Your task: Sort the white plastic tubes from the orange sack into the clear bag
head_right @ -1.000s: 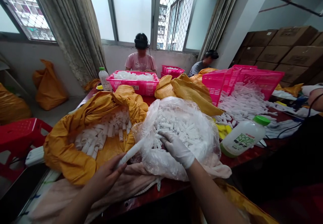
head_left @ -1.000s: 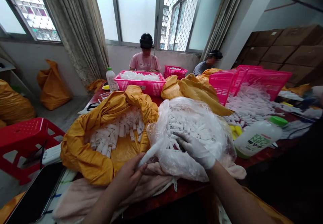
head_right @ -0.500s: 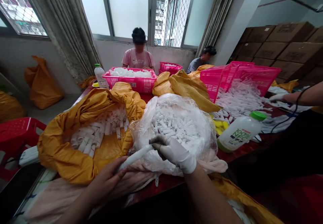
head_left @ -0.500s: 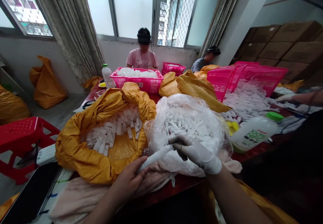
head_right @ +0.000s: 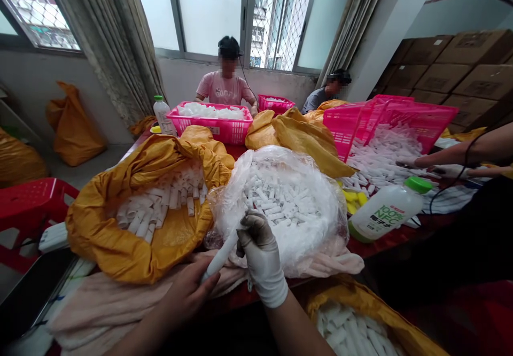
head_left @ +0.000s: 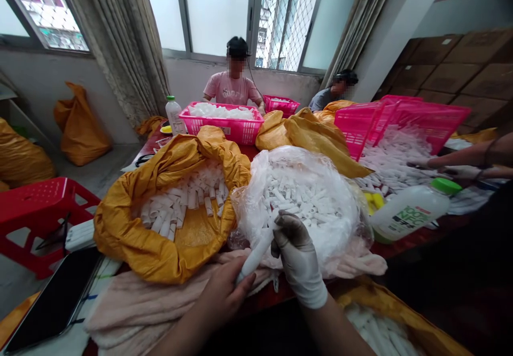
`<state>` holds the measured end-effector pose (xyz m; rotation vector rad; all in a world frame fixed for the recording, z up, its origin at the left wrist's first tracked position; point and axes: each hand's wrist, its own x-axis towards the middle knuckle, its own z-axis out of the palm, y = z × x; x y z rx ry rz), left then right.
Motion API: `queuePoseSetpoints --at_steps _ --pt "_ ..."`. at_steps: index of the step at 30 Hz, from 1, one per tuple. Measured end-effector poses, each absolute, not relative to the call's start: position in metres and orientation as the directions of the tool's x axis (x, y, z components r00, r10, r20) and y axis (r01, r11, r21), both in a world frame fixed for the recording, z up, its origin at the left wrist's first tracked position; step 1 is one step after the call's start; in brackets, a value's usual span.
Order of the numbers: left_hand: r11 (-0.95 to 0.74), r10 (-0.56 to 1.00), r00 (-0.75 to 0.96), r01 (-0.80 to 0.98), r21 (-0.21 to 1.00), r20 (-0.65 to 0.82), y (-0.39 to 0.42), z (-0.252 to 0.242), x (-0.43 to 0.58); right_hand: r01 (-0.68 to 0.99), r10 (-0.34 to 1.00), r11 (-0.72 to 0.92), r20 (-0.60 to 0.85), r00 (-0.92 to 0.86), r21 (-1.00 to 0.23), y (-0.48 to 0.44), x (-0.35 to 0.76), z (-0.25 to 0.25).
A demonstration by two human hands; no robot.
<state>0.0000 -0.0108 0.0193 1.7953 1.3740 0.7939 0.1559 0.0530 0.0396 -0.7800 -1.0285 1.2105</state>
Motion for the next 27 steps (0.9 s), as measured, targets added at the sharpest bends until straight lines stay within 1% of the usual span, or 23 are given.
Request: queuePoseSetpoints --at_steps 4,5,8,11,13,15,17,18,20,22,24,27 --pt "-0.153 0.961 0.274 0.450 0.880 0.027 -0.010 0.016 0.001 -0.322 0.993 0.079 0.102 -0.055 -0.943 0.049 0.161 0.035" --pt "-0.140 0.957 0.289 0.415 0.899 0.016 -0.010 0.015 0.002 -0.309 0.996 0.054 0.071 -0.044 -0.949 0.048 0.163 0.035" --pt "-0.067 0.947 0.322 0.255 0.965 -0.019 -0.011 0.007 0.005 -0.318 0.998 0.024 0.005 0.063 -0.948 0.044 0.164 0.036" --pt "0.119 0.928 0.356 0.001 0.993 -0.112 -0.014 -0.002 0.010 -0.358 0.992 -0.006 -0.052 0.118 -0.934 0.038 0.161 0.036" --pt "0.278 0.894 0.406 -0.168 0.946 -0.191 -0.017 -0.009 0.014 -0.383 0.990 -0.032 -0.083 0.116 -0.923 0.033 0.159 0.036" --pt "0.370 0.864 0.449 -0.258 0.893 -0.228 -0.019 -0.012 0.017 -0.399 0.989 -0.039 -0.094 0.118 -0.916 0.030 0.158 0.035" --pt "0.369 0.860 0.455 -0.245 0.897 -0.230 -0.019 -0.011 0.018 -0.394 0.987 -0.023 -0.084 0.138 -0.919 0.028 0.159 0.034" --pt "0.337 0.869 0.445 -0.215 0.917 -0.215 -0.019 -0.009 0.017 -0.379 0.986 -0.007 -0.071 0.153 -0.925 0.027 0.159 0.032" --pt "0.205 0.902 0.404 -0.093 0.974 -0.152 -0.017 -0.002 0.016 -0.328 0.984 0.031 -0.029 0.178 -0.944 0.026 0.159 0.025" --pt "0.052 0.929 0.361 0.086 0.995 -0.079 -0.015 0.004 0.016 -0.261 0.979 0.084 0.030 0.203 -0.962 0.027 0.158 0.016" --pt "-0.053 0.945 0.325 0.268 0.962 -0.038 -0.013 0.009 0.018 -0.191 0.976 0.125 0.087 0.198 -0.974 0.027 0.156 0.007" --pt "-0.069 0.942 0.328 0.394 0.916 -0.070 -0.011 0.014 0.024 -0.136 0.981 0.123 0.100 0.168 -0.983 0.024 0.161 0.003"
